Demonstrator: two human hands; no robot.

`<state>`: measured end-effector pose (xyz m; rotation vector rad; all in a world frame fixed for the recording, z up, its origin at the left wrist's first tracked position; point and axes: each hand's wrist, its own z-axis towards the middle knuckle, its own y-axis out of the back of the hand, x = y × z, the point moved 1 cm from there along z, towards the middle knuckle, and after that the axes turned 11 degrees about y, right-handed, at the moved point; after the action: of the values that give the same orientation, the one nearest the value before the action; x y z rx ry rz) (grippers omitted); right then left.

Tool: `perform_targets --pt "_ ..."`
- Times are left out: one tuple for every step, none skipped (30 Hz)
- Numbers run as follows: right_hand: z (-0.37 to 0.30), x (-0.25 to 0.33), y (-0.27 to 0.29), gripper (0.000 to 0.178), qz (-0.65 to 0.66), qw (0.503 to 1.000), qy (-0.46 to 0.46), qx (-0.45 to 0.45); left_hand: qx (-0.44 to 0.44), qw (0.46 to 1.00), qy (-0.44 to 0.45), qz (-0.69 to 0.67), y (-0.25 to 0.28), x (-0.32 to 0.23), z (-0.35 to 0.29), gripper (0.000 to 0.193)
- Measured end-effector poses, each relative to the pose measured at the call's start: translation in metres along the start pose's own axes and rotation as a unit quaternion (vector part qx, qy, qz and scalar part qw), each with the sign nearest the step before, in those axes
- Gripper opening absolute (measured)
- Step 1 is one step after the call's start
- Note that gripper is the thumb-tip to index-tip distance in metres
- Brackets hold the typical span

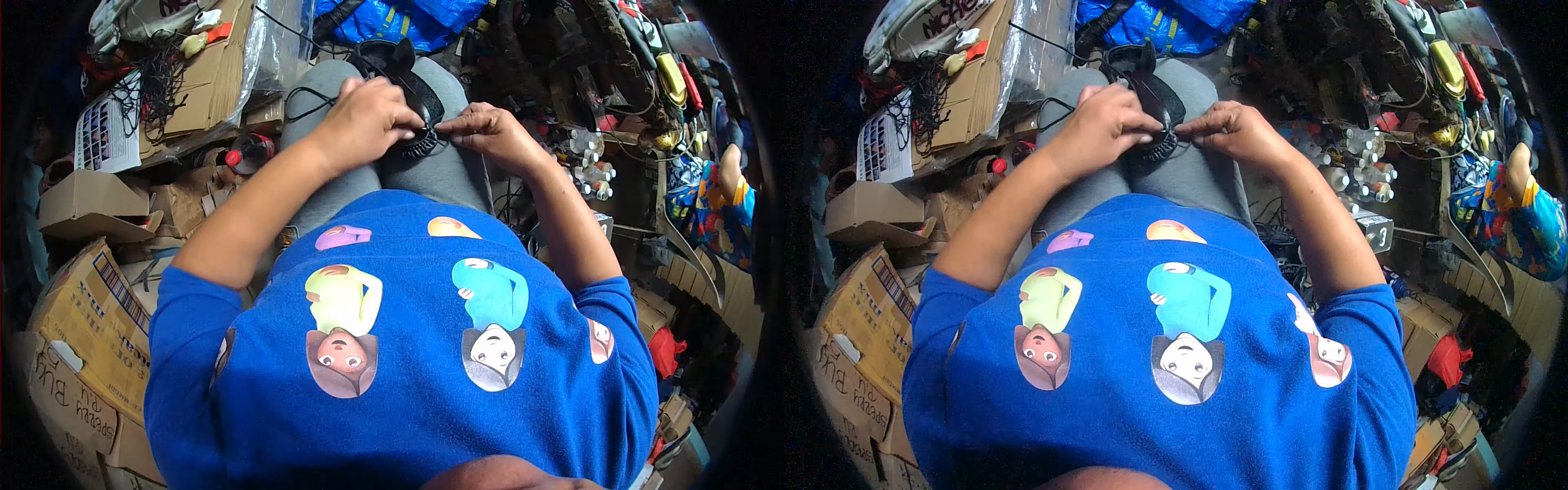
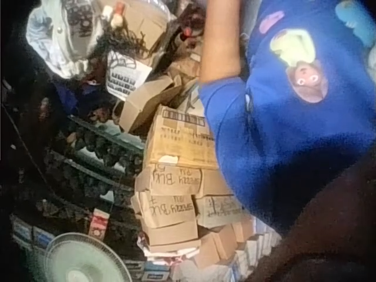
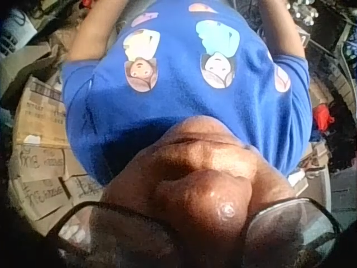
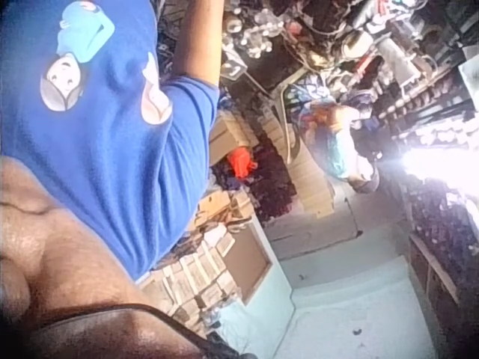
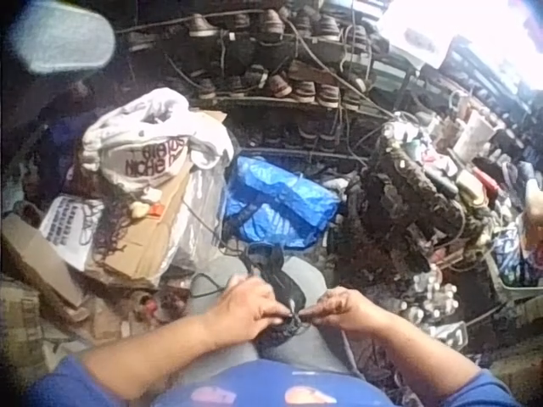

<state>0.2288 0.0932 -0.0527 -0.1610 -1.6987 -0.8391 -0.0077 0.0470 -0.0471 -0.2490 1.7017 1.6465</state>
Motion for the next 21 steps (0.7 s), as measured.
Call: perform_targets --pt "-0.004 0.001 -0.002 0.028 -0.027 1.0 0.005 -0.005 -0.013 0.999 0.049 -0.013 0.0 -0.003 -0.009 0.019" --pt "-0.005 0.001 -0.006 0.028 -0.026 1.0 0.004 -0.007 -0.027 0.995 0.097 -0.026 -0.001 -0.002 -0.014 0.02" --pt "-0.006 0.002 -0.009 0.028 0.006 0.999 -0.021 -0.032 -0.027 0.994 0.098 -0.026 -0.003 0.001 -0.016 0.02" --pt "-0.006 0.003 -0.012 0.029 0.038 0.997 -0.047 -0.057 -0.015 0.989 0.136 -0.049 -0.006 0.005 -0.016 0.018" --pt "-0.006 0.003 -0.015 0.029 0.039 0.997 -0.046 -0.056 -0.003 0.982 0.173 -0.072 -0.008 0.008 -0.016 0.016" --pt "-0.005 0.004 -0.016 0.028 0.066 0.993 -0.063 -0.072 -0.004 0.982 0.173 -0.072 -0.009 0.007 -0.015 0.016" --pt "-0.004 0.003 -0.017 0.027 0.093 0.989 -0.079 -0.088 -0.011 0.982 0.178 -0.059 -0.01 0.004 -0.013 0.015" --pt "-0.004 0.002 -0.019 0.027 0.093 0.989 -0.079 -0.088 -0.018 0.982 0.182 -0.046 -0.011 0.002 -0.011 0.014" --pt "-0.004 0.0 -0.022 0.026 0.123 0.984 -0.085 -0.101 -0.018 0.982 0.182 -0.045 -0.012 -0.001 -0.009 0.014" --pt "-0.003 -0.001 -0.023 0.025 0.153 0.977 -0.092 -0.114 -0.004 0.978 0.199 -0.055 -0.012 -0.004 -0.007 0.017" --pt "-0.003 0.0 -0.025 0.025 0.153 0.977 -0.092 -0.115 0.01 0.974 0.216 -0.066 -0.012 -0.006 -0.004 0.02" --pt "-0.003 0.005 -0.027 0.022 0.156 0.976 -0.075 -0.131 0.009 0.974 0.216 -0.065 -0.016 -0.006 -0.003 0.02" --pt "-0.002 0.008 -0.028 0.02 0.159 0.974 -0.058 -0.148 0.016 0.967 0.229 -0.108 -0.022 -0.003 -0.002 0.019" --pt "0.0 0.01 -0.029 0.02 0.158 0.975 -0.057 -0.148 0.024 0.959 0.24 -0.151 -0.026 -0.002 0.0 0.019" --pt "0.001 0.009 -0.028 0.016 0.149 0.976 -0.069 -0.145 0.036 0.95 0.255 -0.174 -0.027 -0.003 0.003 0.017" --pt "0.003 0.009 -0.027 0.013 0.14 0.976 -0.081 -0.143 0.038 0.951 0.254 -0.173 -0.026 -0.003 0.006 0.017" --pt "0.005 0.009 -0.024 0.013 0.14 0.976 -0.081 -0.144 0.062 0.951 0.241 -0.185 -0.023 -0.003 0.008 0.015" --pt "0.008 0.011 -0.021 0.011 0.109 0.985 -0.072 -0.109 0.088 0.95 0.227 -0.196 -0.02 -0.004 0.01 0.013" --pt "0.01 0.013 -0.018 0.009 0.078 0.992 -0.063 -0.073 0.09 0.95 0.225 -0.197 -0.017 -0.007 0.011 0.013" --pt "0.011 0.014 -0.014 0.009 0.078 0.992 -0.064 -0.076 0.063 0.983 0.158 -0.075 -0.013 -0.01 0.013 0.011" --pt "0.013 0.016 -0.011 0.009 0.037 0.996 -0.057 -0.064 0.032 0.994 0.09 0.05 -0.009 -0.013 0.013 0.01"
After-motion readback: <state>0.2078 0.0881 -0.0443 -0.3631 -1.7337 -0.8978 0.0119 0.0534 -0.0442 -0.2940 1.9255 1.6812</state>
